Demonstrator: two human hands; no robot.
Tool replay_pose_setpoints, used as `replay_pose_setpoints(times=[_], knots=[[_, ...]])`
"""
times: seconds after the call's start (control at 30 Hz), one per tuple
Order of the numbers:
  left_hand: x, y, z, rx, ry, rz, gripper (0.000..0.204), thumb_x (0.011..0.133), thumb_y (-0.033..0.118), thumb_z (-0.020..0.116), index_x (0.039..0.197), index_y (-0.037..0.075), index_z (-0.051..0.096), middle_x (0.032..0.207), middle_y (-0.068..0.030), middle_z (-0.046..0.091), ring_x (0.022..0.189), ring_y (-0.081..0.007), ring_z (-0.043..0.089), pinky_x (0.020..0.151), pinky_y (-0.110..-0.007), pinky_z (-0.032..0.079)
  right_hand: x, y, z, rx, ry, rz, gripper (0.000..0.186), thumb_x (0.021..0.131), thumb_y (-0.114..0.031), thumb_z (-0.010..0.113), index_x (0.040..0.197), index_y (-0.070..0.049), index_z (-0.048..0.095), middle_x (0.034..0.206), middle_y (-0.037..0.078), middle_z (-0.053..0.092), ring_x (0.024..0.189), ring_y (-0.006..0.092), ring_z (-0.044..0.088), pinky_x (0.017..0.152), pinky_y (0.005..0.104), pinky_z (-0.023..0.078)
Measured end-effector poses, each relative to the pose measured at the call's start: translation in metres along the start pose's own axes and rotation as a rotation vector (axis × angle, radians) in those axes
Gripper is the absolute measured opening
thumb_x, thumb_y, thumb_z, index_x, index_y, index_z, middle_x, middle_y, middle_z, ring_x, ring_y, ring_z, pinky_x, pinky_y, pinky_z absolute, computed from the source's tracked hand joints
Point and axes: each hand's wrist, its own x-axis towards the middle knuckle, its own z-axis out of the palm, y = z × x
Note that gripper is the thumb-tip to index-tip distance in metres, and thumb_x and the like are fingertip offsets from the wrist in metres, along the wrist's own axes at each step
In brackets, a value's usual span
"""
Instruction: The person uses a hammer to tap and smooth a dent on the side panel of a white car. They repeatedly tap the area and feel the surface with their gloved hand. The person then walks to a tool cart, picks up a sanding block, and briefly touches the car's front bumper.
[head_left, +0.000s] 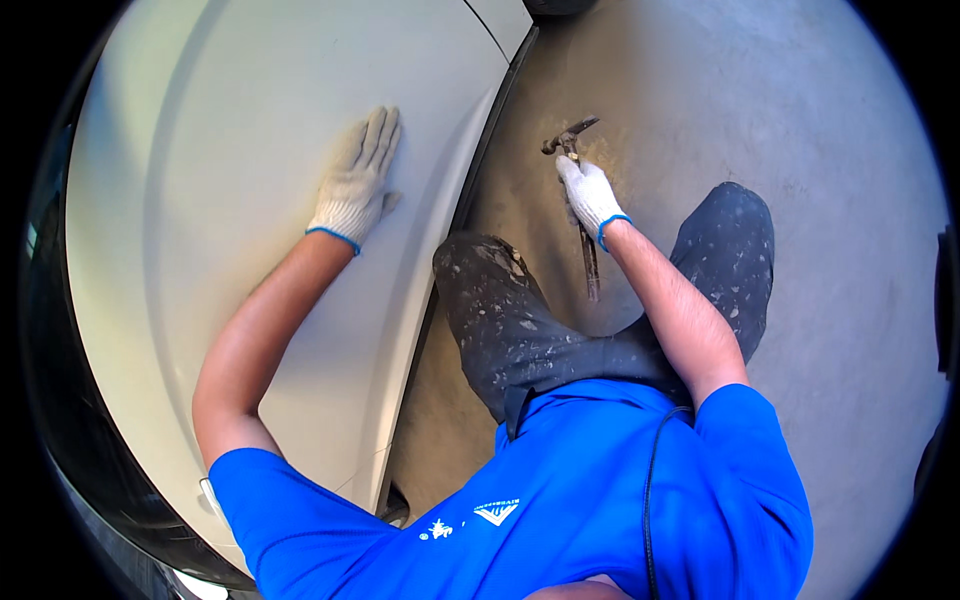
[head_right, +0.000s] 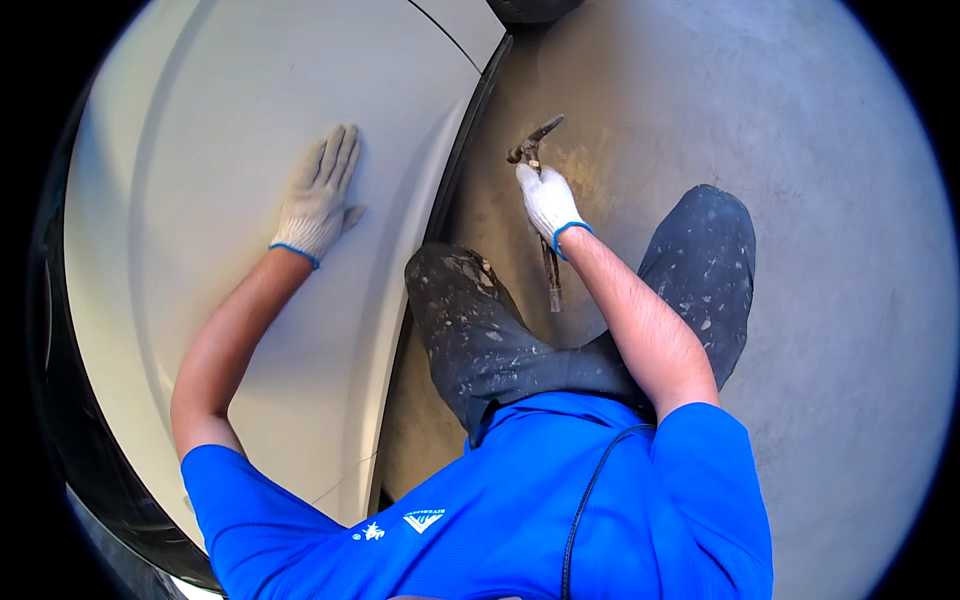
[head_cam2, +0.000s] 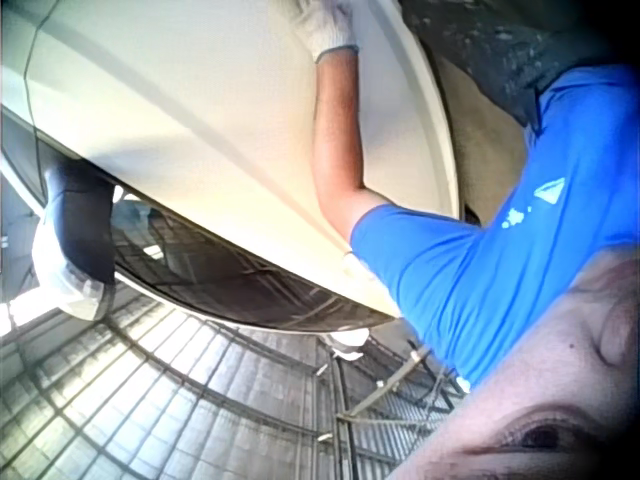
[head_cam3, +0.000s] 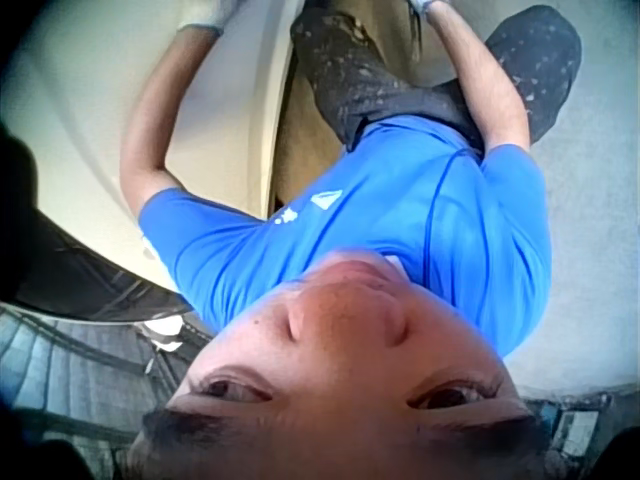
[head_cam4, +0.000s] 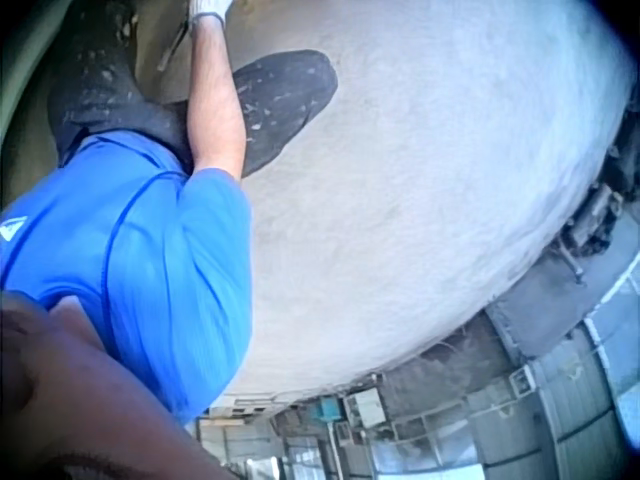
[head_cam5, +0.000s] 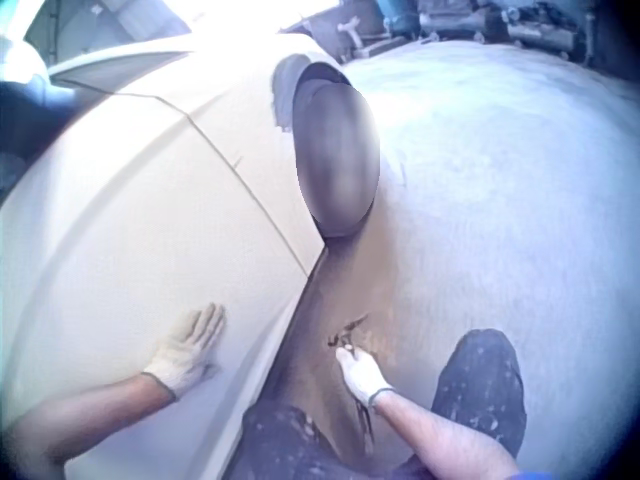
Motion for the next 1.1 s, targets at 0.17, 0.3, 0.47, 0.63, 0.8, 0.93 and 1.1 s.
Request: replay_pose_setpoints(times=[0.17,0.3,0.47,0.63,0.8,0.93,1.1], knots=[[0.009,-0.007,-0.010,0.035,0.033,0.054,0.102,0.080,0.055,0.066,0.154,-0.002,0.025,0.164,-0.0130,0.021,0.151,-0.0254,0.019,0.124,-0.038,0.016,0.001,0.001,0.005,-0.126,0.114,-0.205,0.044,0.097,-0.039,0.053,0.107,0.004,0.059,0.094,0.026,0.065,0.091,0.0393,0.064,0.081,0.0447,0.048],[0.077,-0.024,-0.017,0.056,0.146,-0.027,0.099,0.080,0.054,0.066,0.153,-0.001,0.027,0.163,-0.0131,0.023,0.150,-0.0253,0.021,0.123,-0.037,0.019,-0.002,0.000,0.005,-0.101,0.062,-0.225,0.044,0.097,-0.038,0.054,0.110,0.004,0.059,0.096,0.027,0.065,0.095,0.0405,0.063,0.084,0.0444,0.047],[0.110,-0.026,-0.010,0.045,0.191,-0.099,0.097,0.081,0.051,0.067,0.153,-0.001,0.029,0.163,-0.0127,0.023,0.150,-0.0255,0.021,0.123,-0.037,0.020,-0.007,0.006,0.002,-0.105,0.036,-0.153,0.044,0.097,-0.038,0.054,0.109,0.004,0.060,0.090,0.022,0.065,0.084,0.0331,0.062,0.078,0.0425,0.047],[0.038,-0.007,-0.008,-0.016,0.179,-0.031,0.094,0.079,0.046,0.069,0.152,0.000,0.032,0.162,-0.0128,0.025,0.151,-0.0259,0.021,0.123,-0.037,0.020,-0.018,-0.045,0.018,0.037,0.109,-0.364,0.038,0.099,-0.042,0.053,0.094,-0.005,0.059,0.067,0.004,0.051,0.056,0.0145,0.047,0.052,0.0319,0.037],[-0.079,-0.001,-0.037,-0.290,0.109,0.015,0.078,0.081,0.034,0.071,0.145,0.000,0.042,0.157,-0.0157,0.035,0.147,-0.0309,0.028,0.121,-0.044,0.023,-0.049,-0.136,0.051,0.436,0.000,-0.463,0.035,0.102,-0.042,0.049,0.089,-0.010,0.056,0.059,-0.003,0.045,0.043,0.0078,0.039,0.039,0.0263,0.032],[-0.198,-0.023,-0.087,-0.453,0.379,-0.253,0.053,0.088,0.023,0.067,0.134,0.000,0.053,0.139,-0.0206,0.053,0.134,-0.0378,0.047,0.116,-0.049,0.031,-0.063,-0.165,0.069,0.927,0.096,-0.656,0.034,0.103,-0.044,0.049,0.090,-0.012,0.053,0.061,-0.004,0.045,0.043,0.0070,0.039,0.037,0.0261,0.032],[-0.359,-0.060,-0.069,-0.311,0.753,-0.707,0.036,0.097,0.018,0.060,0.127,-0.003,0.059,0.130,-0.0222,0.061,0.120,-0.0342,0.059,0.101,-0.044,0.048,-0.039,-0.156,0.094,0.425,0.197,-0.756,0.032,0.103,-0.042,0.050,0.089,-0.014,0.048,0.060,-0.004,0.042,0.046,0.0069,0.039,0.039,0.0251,0.032]])
